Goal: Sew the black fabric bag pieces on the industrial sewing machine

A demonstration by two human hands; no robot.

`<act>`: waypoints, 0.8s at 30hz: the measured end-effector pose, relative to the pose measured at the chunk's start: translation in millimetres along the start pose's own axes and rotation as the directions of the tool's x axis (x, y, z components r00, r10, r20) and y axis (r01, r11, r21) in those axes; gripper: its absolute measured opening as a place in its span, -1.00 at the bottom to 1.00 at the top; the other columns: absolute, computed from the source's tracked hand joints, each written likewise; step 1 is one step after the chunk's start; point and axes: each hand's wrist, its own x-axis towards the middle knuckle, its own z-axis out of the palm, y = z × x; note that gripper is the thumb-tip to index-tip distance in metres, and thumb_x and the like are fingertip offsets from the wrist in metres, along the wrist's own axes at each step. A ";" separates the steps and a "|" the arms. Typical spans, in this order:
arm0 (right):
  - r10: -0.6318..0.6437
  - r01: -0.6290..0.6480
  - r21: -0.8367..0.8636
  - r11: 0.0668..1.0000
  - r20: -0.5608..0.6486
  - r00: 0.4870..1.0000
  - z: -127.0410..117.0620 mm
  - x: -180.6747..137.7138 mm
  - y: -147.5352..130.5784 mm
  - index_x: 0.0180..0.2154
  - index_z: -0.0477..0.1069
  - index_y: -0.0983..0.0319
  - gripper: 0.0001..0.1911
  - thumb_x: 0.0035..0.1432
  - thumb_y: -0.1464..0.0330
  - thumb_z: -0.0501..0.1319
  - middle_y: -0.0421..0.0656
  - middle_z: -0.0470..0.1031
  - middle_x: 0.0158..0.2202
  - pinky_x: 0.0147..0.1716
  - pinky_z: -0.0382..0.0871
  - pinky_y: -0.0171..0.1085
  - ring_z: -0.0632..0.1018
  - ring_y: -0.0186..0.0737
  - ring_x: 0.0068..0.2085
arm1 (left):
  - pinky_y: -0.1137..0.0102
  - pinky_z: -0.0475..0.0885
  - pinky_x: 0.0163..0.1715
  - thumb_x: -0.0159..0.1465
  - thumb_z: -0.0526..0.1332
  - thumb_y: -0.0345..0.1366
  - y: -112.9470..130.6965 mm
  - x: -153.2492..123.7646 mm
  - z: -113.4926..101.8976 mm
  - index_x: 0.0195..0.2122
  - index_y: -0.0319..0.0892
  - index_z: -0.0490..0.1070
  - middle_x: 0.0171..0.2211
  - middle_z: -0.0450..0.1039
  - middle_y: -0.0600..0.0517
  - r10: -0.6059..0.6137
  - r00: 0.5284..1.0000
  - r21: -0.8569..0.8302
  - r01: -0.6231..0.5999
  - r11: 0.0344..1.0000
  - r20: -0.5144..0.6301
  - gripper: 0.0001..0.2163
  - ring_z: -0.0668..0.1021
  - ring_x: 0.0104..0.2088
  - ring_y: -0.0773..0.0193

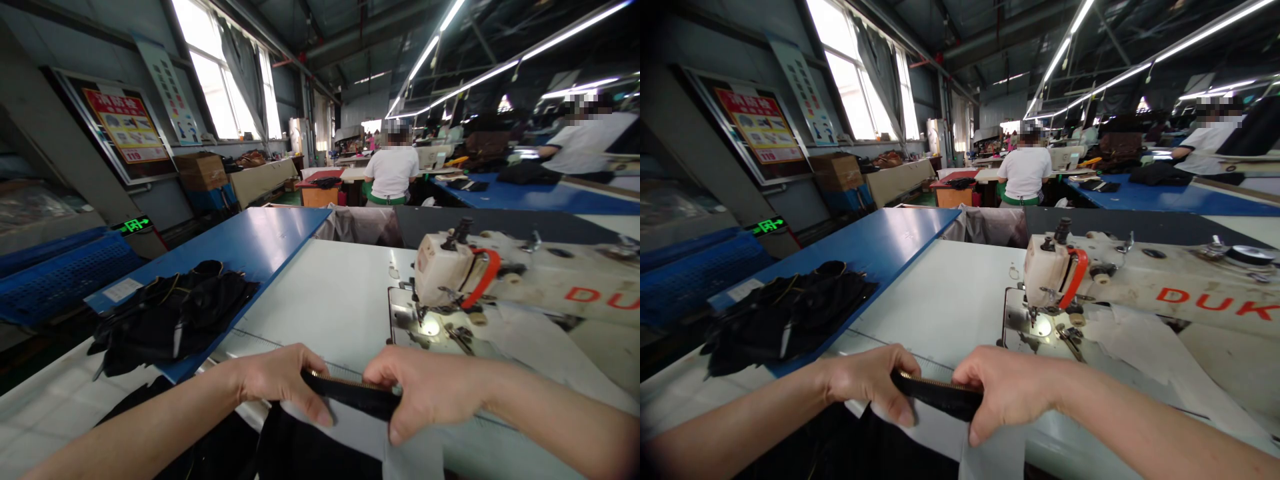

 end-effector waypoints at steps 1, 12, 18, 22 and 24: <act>0.001 -0.001 0.003 1.000 0.005 1.000 -0.2 -0.5 -0.7 -0.47 0.35 0.27 -0.69 -0.28 0.32 0.40 -0.32 0.35 -0.53 -0.51 0.15 -0.40 0.34 -0.35 -0.47 | 0.55 0.13 -0.66 -0.24 0.48 -0.20 0.2 -0.2 -1.4 -0.50 -0.24 0.47 -0.64 0.29 0.18 -0.001 1.000 0.038 0.001 0.999 0.006 -0.67 0.28 -0.63 0.47; -0.005 0.004 0.015 1.000 0.067 0.998 0.9 5.6 6.7 -0.32 0.37 0.26 -0.59 -0.30 0.35 0.40 -0.32 0.36 -0.49 -0.50 0.19 -0.39 0.34 -0.35 -0.47 | 0.56 0.23 -0.60 -0.09 0.36 -0.33 13.2 -10.4 -13.1 -0.35 -0.17 0.54 -0.58 0.38 0.16 -0.014 0.982 0.516 -0.088 0.852 0.191 -0.77 0.38 -0.55 0.38; 0.000 0.001 -0.007 1.000 0.056 0.998 -0.7 10.9 3.0 -0.31 0.34 0.25 -0.56 -0.33 0.39 0.40 -0.34 0.35 -0.50 -0.56 0.15 -0.41 0.32 -0.38 -0.49 | 0.54 0.19 -0.56 -0.19 0.44 -0.10 21.5 5.3 15.6 -0.38 -0.17 0.50 -0.54 0.32 0.16 0.019 0.994 0.326 -0.054 0.944 0.108 -0.63 0.34 -0.51 0.37; 0.010 -0.011 0.009 1.000 0.045 0.999 -2.2 11.5 -1.8 -0.33 0.29 0.25 -0.57 -0.32 0.39 0.39 -0.35 0.35 -0.51 -0.57 0.14 -0.42 0.32 -0.38 -0.50 | 0.52 0.12 -0.58 -0.23 0.45 -0.03 17.6 14.5 32.5 -0.43 -0.20 0.49 -0.56 0.26 0.16 0.014 1.000 0.185 -0.012 0.983 -0.007 -0.59 0.28 -0.53 0.40; 0.010 -0.010 -0.013 1.000 0.017 1.000 -2.7 10.7 -4.6 -0.33 0.27 0.24 -0.58 -0.30 0.40 0.38 -0.36 0.34 -0.52 -0.59 0.13 -0.42 0.32 -0.39 -0.52 | 0.51 0.11 -0.58 -0.20 0.44 -0.07 14.5 14.8 33.2 -0.42 -0.21 0.49 -0.56 0.25 0.16 0.019 1.000 0.151 -0.019 0.988 0.004 -0.62 0.27 -0.55 0.41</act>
